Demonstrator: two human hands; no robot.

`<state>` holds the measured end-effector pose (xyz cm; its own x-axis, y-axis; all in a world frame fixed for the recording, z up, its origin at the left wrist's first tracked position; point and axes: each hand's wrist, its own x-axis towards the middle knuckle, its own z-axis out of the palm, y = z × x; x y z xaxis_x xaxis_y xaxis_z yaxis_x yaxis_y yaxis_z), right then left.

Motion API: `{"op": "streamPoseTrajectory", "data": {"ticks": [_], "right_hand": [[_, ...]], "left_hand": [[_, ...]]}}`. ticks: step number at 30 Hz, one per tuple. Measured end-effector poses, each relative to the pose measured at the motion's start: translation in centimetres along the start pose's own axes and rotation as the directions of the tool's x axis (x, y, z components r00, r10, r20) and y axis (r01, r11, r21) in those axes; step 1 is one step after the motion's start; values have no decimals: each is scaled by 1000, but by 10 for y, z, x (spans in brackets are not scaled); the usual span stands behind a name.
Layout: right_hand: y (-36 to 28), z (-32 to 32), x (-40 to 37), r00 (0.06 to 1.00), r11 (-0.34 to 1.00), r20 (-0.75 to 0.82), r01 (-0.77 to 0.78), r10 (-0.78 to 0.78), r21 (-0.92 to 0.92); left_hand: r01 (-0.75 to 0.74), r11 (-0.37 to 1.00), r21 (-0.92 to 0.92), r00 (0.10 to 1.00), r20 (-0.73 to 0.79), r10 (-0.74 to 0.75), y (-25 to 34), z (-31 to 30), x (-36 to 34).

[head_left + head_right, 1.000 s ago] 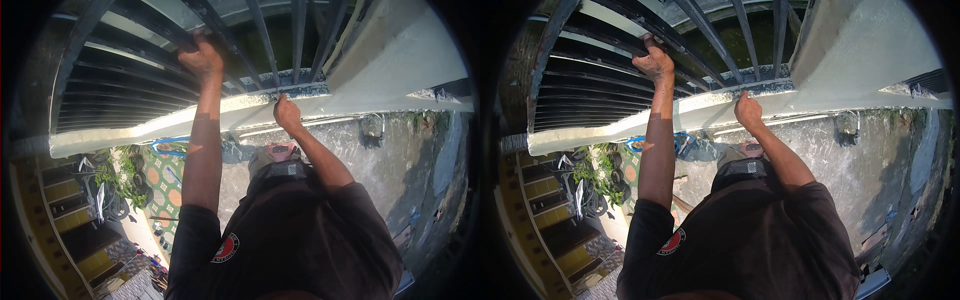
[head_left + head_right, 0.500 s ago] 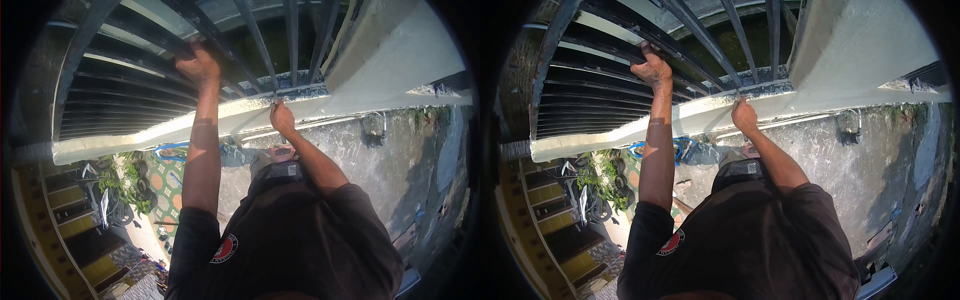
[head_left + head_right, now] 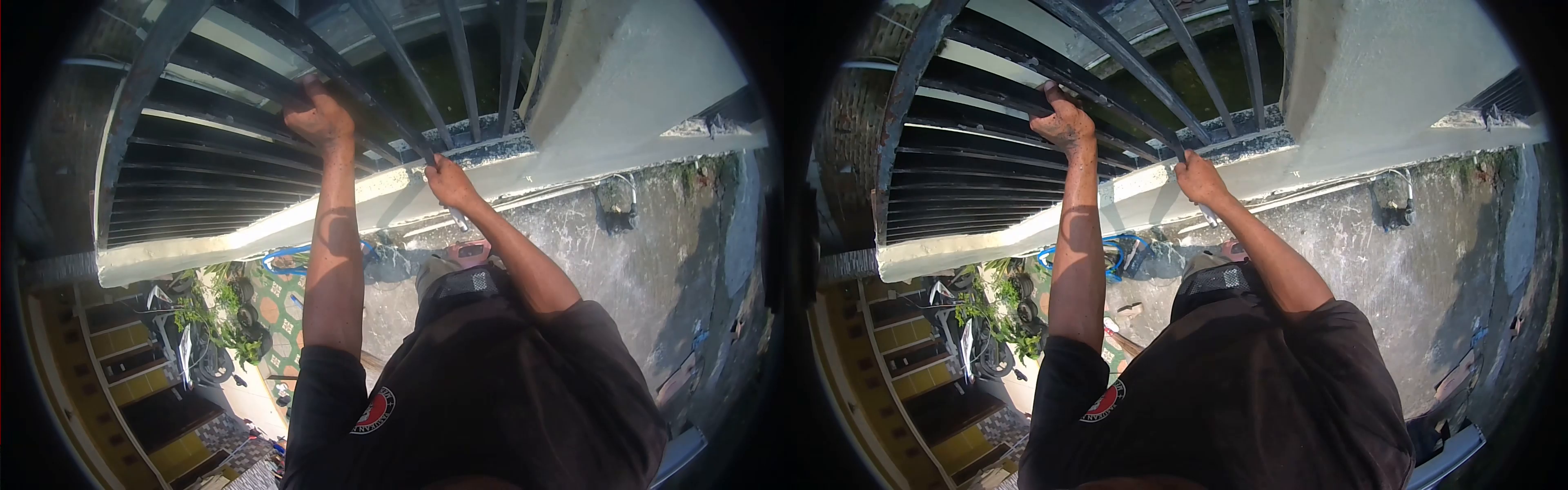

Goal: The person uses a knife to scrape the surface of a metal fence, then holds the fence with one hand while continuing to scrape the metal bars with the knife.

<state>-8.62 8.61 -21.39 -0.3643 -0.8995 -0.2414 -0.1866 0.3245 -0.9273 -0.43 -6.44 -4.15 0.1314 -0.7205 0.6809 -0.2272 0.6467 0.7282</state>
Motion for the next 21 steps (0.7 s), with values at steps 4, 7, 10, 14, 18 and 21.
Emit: {"op": "streamPoseTrajectory", "data": {"ticks": [4,7,10,14,18,21], "right_hand": [[-68,-18,-34,986,977,-81,128,-143,-171],[-117,-35,-50,979,966,-77,172,-190,-193],[-153,-47,-59,949,942,-103,276,-299,-189],[-186,-54,-69,933,930,-103,325,-345,-172],[-183,-42,-64,930,930,-126,322,-346,-179],[-169,-30,-58,933,932,-138,301,-331,-202]], "left_hand": [[79,992,-103,996,43,-75,-8,1,2],[12,1000,11,1000,-7,-12,-1,1,1],[72,997,15,997,1,-72,1,1,1],[48,999,-24,999,0,-48,16,0,-2],[107,994,-14,994,-36,-107,18,6,2],[51,997,-55,998,-21,-52,9,5,1]]}}
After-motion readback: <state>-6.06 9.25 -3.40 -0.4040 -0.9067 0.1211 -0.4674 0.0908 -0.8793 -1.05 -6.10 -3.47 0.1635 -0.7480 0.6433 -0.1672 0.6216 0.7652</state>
